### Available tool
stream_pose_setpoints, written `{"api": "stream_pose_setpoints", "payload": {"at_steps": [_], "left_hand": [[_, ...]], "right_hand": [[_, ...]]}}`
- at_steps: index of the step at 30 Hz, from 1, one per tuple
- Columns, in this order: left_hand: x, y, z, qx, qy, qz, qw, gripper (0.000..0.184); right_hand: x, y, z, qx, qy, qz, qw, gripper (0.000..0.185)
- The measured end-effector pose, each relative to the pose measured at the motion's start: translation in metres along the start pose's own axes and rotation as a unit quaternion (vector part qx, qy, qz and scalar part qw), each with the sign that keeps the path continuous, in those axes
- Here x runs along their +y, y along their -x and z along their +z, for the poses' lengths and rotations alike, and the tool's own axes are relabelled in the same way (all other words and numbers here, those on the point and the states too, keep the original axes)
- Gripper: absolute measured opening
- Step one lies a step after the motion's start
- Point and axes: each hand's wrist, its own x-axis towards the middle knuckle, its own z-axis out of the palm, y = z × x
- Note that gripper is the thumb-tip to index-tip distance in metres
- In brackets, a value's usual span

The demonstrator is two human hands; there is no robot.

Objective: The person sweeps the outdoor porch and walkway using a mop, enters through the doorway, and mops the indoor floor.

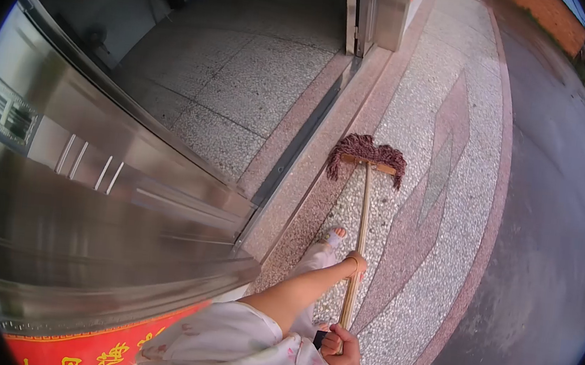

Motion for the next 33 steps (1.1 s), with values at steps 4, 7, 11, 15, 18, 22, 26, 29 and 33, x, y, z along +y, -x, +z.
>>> {"api": "stream_pose_setpoints", "payload": {"at_steps": [4, 7, 11, 15, 18, 22, 26, 29, 33], "left_hand": [[0.13, -0.068, -0.06, -0.055, -0.174, 0.065, 0.981, 0.02], [0.214, -0.098, -0.099, 0.003, -0.13, 0.128, 0.983, 0.03], [0.304, -0.084, -0.138, -0.008, 0.011, 0.201, 0.979, 0.041], [0.341, -0.089, -0.15, -0.196, 0.069, 0.222, 0.953, 0.034], [0.348, -0.069, -0.143, -0.217, 0.04, 0.191, 0.956, 0.045], [0.337, -0.064, -0.103, -0.191, 0.018, 0.179, 0.965, 0.058], [0.302, -0.066, -0.037, -0.199, 0.053, 0.131, 0.97, 0.059], [0.255, -0.072, 0.006, -0.125, -0.046, 0.107, 0.985, 0.055], [0.172, -0.048, 0.05, -0.044, -0.098, 0.087, 0.99, 0.055]], "right_hand": [[-0.074, -0.067, 0.1, -0.033, -0.022, -0.03, 0.999, 0.017], [-0.131, -0.121, 0.183, -0.012, 0.025, -0.105, 0.994, 0.009], [-0.229, -0.183, 0.266, -0.014, 0.06, -0.164, 0.985, 0.015], [-0.336, -0.222, 0.294, -0.05, 0.088, -0.215, 0.971, 0.008], [-0.394, -0.22, 0.283, -0.136, 0.061, -0.222, 0.964, 0.016], [-0.399, -0.175, 0.257, -0.093, 0.043, -0.239, 0.966, 0.02], [-0.331, -0.127, 0.196, -0.072, 0.029, -0.263, 0.962, 0.022], [-0.263, -0.083, 0.145, -0.031, 0.006, -0.276, 0.961, 0.026], [-0.151, -0.007, 0.063, 0.043, -0.035, -0.306, 0.95, 0.034]]}}
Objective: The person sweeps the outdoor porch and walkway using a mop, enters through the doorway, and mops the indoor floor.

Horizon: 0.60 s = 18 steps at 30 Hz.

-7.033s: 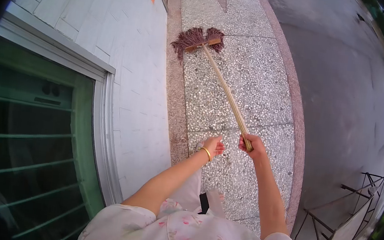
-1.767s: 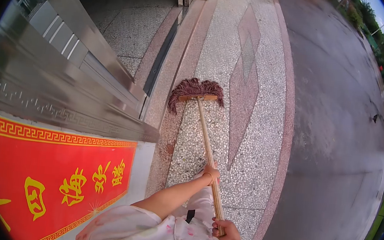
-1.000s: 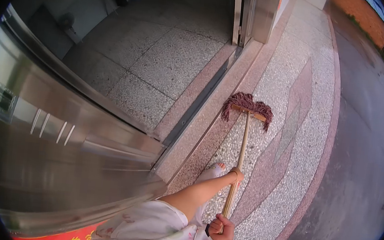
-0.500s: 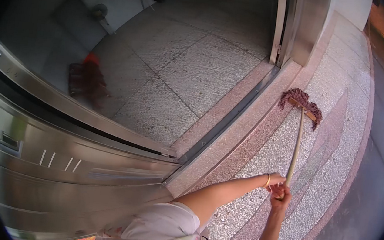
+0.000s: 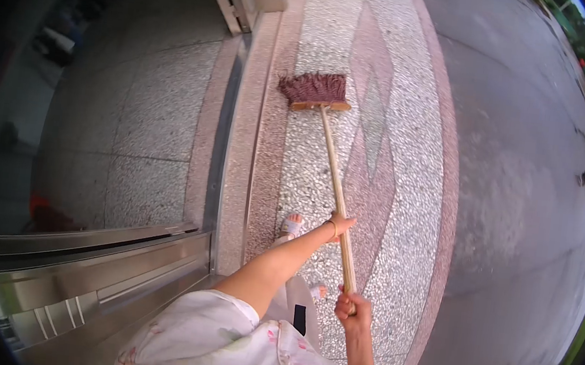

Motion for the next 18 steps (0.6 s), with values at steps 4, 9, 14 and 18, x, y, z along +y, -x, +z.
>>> {"api": "stream_pose_setpoints", "payload": {"at_steps": [4, 9, 14, 18], "left_hand": [[-0.08, 0.038, 0.065, -0.065, 0.026, -0.093, 0.993, 0.046], [-0.245, 0.088, 0.178, -0.08, 0.104, -0.259, 0.957, 0.028], [-0.342, 0.209, 0.235, -0.165, 0.048, -0.406, 0.897, 0.023], [-0.437, 0.174, 0.234, -0.215, -0.05, -0.424, 0.878, 0.017]], "right_hand": [[0.048, 0.139, -0.106, 0.062, -0.029, 0.033, 0.997, 0.033], [0.061, 0.212, -0.19, 0.086, 0.013, 0.013, 0.996, 0.035], [0.057, 0.232, -0.233, 0.094, -0.034, -0.016, 0.995, 0.034], [0.041, 0.233, -0.242, 0.098, -0.061, -0.038, 0.993, 0.034]]}}
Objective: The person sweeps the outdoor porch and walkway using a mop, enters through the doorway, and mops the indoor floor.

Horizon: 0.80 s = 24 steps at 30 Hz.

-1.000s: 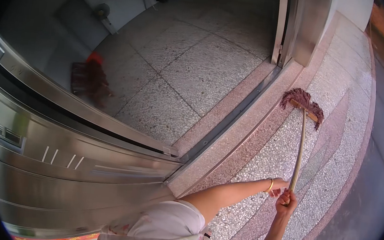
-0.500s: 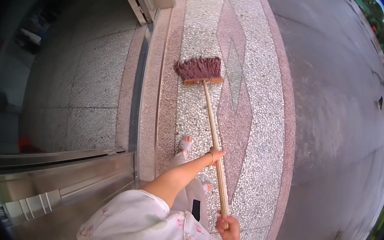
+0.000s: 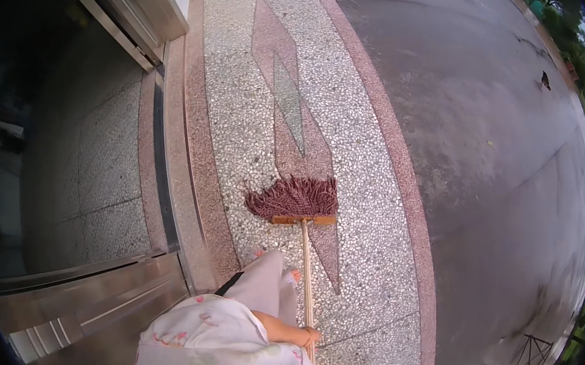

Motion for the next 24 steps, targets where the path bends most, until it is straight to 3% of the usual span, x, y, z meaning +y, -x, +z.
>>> {"api": "stream_pose_setpoints", "payload": {"at_steps": [1, 4, 5, 7, 9, 11, 13, 15, 17, 19, 21, 24], "left_hand": [[0.003, -0.011, -0.006, 0.01, -0.039, -0.005, 0.999, 0.016], [0.067, 0.09, 0.011, 0.041, -0.054, 0.037, 0.997, 0.016], [0.081, 0.08, 0.01, 0.09, -0.01, 0.033, 0.995, 0.028], [0.136, 0.087, 0.01, 0.069, -0.003, -0.012, 0.998, 0.037], [0.196, 0.076, 0.003, 0.062, 0.029, 0.002, 0.998, 0.039], [0.263, 0.112, -0.004, 0.034, -0.006, 0.111, 0.993, 0.04], [0.331, 0.148, -0.013, 0.024, 0.038, 0.127, 0.991, 0.043], [0.408, 0.162, -0.035, 0.048, -0.063, 0.21, 0.975, 0.048], [0.479, 0.188, -0.048, 0.068, -0.009, 0.299, 0.952, 0.045], [0.544, 0.215, -0.063, 0.066, -0.032, 0.317, 0.946, 0.049], [0.607, 0.267, -0.067, 0.077, -0.038, 0.37, 0.925, 0.066], [0.689, 0.342, -0.073, 0.064, -0.022, 0.404, 0.912, 0.068]], "right_hand": [[-0.004, -0.002, 0.001, 0.001, -0.005, -0.002, 1.0, 0.034], [-0.016, -0.019, 0.015, 0.001, -0.021, -0.008, 1.0, 0.033], [-0.022, -0.021, 0.02, 0.003, -0.022, -0.006, 1.0, 0.033], [-0.033, -0.028, 0.034, 0.009, -0.022, 0.0, 1.0, 0.033], [-0.053, -0.037, 0.055, 0.015, -0.017, 0.004, 1.0, 0.033], [-0.072, -0.053, 0.084, 0.02, -0.014, 0.007, 1.0, 0.032], [-0.092, -0.066, 0.112, 0.031, -0.015, 0.012, 0.999, 0.032], [-0.123, -0.087, 0.148, 0.039, -0.012, 0.013, 0.999, 0.032], [-0.155, -0.106, 0.187, 0.052, -0.009, 0.021, 0.998, 0.032], [-0.18, -0.111, 0.226, 0.071, -0.009, 0.037, 0.997, 0.032], [-0.234, -0.162, 0.279, 0.005, -0.025, 0.02, 0.999, 0.029], [-0.314, -0.247, 0.357, -0.05, -0.001, -0.009, 0.999, 0.033]]}}
